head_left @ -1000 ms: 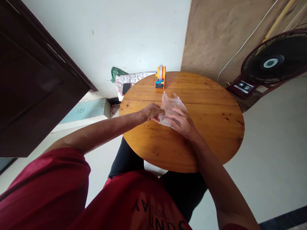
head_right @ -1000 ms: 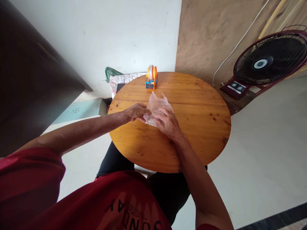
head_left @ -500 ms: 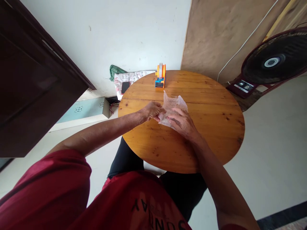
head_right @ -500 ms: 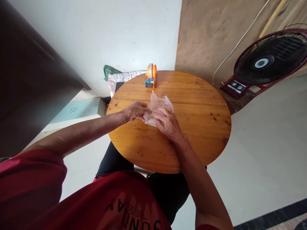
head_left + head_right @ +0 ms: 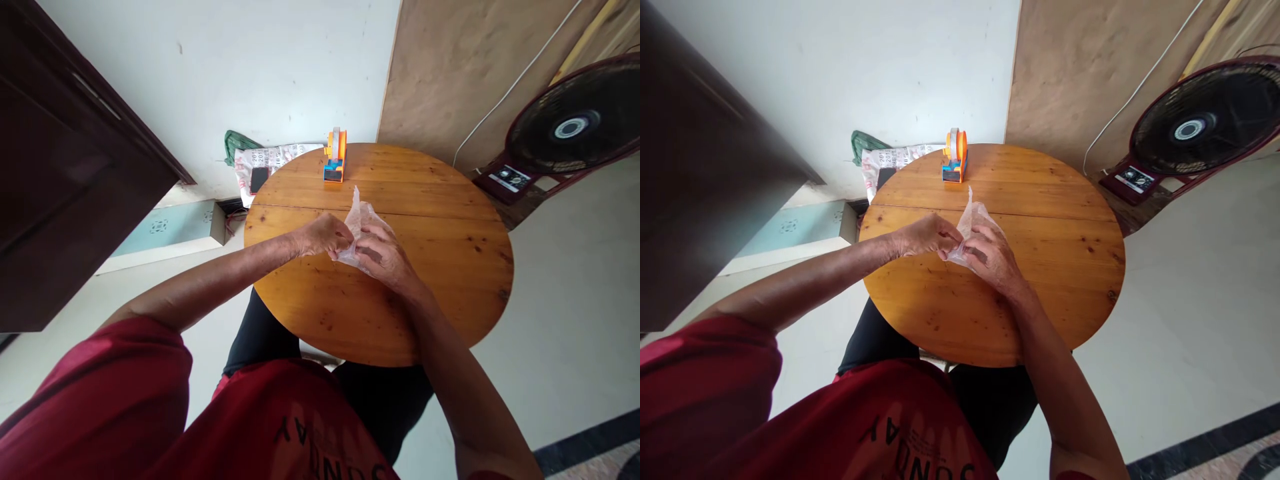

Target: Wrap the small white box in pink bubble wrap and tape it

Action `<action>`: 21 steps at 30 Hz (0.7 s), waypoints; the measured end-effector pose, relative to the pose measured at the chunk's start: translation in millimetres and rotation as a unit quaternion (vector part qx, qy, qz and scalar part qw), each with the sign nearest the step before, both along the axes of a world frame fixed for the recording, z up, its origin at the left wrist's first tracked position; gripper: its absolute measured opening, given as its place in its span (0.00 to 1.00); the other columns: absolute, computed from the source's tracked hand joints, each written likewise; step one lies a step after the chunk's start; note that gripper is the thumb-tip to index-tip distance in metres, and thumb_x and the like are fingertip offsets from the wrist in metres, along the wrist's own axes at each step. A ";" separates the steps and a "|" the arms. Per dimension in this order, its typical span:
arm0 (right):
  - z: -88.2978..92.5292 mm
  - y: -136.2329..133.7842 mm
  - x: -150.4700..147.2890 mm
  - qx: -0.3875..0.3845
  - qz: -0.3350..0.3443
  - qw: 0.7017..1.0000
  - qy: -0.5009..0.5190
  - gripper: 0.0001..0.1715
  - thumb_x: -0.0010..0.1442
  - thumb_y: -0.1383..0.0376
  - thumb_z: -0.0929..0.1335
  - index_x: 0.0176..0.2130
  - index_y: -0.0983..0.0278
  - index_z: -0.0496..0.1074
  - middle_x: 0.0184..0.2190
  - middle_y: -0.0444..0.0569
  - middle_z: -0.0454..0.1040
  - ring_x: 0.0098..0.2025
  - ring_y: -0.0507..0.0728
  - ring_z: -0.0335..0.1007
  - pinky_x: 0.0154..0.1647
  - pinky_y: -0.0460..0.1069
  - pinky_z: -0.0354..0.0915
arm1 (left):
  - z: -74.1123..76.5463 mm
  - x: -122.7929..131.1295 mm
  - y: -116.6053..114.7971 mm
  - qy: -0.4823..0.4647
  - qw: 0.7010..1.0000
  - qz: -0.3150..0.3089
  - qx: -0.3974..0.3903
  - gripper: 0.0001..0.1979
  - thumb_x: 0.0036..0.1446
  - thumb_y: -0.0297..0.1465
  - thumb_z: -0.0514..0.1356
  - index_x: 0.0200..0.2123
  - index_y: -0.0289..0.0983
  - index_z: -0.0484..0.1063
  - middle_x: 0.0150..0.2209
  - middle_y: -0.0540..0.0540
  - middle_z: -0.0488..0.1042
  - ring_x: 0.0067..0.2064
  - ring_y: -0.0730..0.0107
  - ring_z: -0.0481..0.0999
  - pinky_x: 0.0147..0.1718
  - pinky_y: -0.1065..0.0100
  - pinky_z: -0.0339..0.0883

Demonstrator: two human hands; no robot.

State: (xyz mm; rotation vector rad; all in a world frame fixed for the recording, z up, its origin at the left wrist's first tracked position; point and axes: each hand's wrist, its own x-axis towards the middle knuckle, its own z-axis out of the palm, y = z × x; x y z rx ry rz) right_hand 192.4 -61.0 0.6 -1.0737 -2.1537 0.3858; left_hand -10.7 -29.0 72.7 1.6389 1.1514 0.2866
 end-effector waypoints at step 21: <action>14.8 -3.1 16.2 -0.228 -0.115 0.958 0.128 0.15 0.58 0.55 0.70 0.42 0.61 0.75 0.40 0.50 0.80 0.42 0.60 0.77 0.46 0.57 0.72 | -77.1 -13.0 -13.0 -0.046 0.877 -0.084 0.472 0.10 0.57 0.27 0.57 0.41 0.37 0.77 0.46 0.41 0.73 0.46 0.63 0.71 0.49 0.58 0.69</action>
